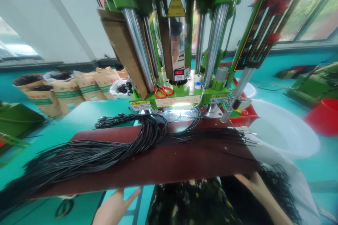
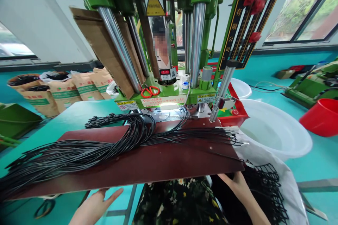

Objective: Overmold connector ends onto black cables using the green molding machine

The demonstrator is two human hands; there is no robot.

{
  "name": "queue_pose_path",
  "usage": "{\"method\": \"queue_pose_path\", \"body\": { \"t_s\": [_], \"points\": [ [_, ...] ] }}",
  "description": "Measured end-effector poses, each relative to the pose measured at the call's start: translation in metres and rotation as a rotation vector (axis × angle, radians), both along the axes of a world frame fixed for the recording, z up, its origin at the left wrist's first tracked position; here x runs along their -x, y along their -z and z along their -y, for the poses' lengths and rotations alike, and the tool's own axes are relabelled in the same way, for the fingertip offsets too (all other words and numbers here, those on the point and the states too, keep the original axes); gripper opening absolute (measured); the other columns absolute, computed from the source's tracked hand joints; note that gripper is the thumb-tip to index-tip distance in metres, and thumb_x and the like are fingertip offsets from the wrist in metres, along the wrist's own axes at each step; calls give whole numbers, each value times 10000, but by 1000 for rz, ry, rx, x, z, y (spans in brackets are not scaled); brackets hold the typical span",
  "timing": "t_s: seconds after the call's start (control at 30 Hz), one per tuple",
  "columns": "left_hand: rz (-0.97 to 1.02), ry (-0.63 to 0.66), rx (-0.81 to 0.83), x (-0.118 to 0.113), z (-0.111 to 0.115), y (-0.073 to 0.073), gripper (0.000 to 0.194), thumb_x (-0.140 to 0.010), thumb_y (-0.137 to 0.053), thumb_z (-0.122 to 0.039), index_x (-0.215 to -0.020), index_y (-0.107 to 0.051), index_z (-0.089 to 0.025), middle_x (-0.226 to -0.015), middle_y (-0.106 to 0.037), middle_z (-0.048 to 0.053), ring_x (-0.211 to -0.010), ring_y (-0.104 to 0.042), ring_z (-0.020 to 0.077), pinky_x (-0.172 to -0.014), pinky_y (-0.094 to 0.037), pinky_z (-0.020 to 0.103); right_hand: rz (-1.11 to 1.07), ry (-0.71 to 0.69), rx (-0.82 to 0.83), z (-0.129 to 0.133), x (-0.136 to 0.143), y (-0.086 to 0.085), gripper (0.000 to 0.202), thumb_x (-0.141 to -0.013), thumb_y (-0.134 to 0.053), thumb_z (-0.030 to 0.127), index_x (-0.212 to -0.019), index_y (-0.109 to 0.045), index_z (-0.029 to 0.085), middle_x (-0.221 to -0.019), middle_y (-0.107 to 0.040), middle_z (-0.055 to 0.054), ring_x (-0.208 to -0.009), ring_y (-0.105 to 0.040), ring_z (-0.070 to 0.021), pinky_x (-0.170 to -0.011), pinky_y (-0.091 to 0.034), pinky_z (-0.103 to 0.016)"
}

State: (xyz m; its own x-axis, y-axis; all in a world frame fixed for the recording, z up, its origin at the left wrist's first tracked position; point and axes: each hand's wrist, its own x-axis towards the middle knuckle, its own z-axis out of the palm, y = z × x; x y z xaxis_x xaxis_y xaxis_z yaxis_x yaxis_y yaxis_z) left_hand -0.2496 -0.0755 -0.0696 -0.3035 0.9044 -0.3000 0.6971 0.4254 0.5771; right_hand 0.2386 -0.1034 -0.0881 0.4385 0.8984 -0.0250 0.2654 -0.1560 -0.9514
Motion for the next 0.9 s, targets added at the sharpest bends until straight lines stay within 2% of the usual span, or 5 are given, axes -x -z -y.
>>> {"method": "queue_pose_path", "body": {
  "t_s": [0.13, 0.27, 0.47, 0.63, 0.9],
  "points": [
    [89, 496, 79, -40, 3, -64, 463, -558, -657, -519, -918, -669, -227, -770, -669, 85, -736, -616, 290, -704, -462, 379, 7, -63, 44, 2, -7, 0, 389, -548, -673, 402, -847, -609, 162, -875, -657, -85, -936, -567, -318, -820, -468, -434],
    [115, 963, -332, -130, -31, -99, 484, -770, -517, -421, -1224, -491, -255, -1221, -524, 87, -1128, -463, 244, -959, -348, 374, 74, -49, 52, 2, -8, -1, 368, -570, -624, 367, -868, -578, 156, -906, -635, -93, -949, -556, -317, -858, -433, -456],
    [-413, 978, -673, -221, -92, -76, 465, -805, -505, -372, -1188, -451, -116, -1124, -520, 165, -1049, -460, 280, -891, -357, 431, 211, -94, -3, 16, -11, -7, 434, -619, -549, 314, -1025, -527, 164, -1060, -592, -90, -1041, -517, -271, -947, -362, -428],
    [-597, 1101, -614, -235, -108, -70, 253, -836, -454, -350, -916, -527, -122, -851, -546, 114, -841, -523, 233, -739, -410, 338, 433, -175, 79, 40, -8, -22, 560, -697, -463, 260, -1221, -393, 74, -1186, -513, -167, -1089, -493, -259, -949, -366, -427],
    [-438, 1270, -481, -235, -126, -87, 184, -880, -300, -189, -866, -476, -138, -740, -565, 71, -681, -558, 177, -598, -372, 260, 401, -604, 175, 52, 32, -107, 424, -738, -511, 188, -1157, -564, 225, -1081, -619, -76, -969, -572, -263, -861, -425, -389]
  ]
}}
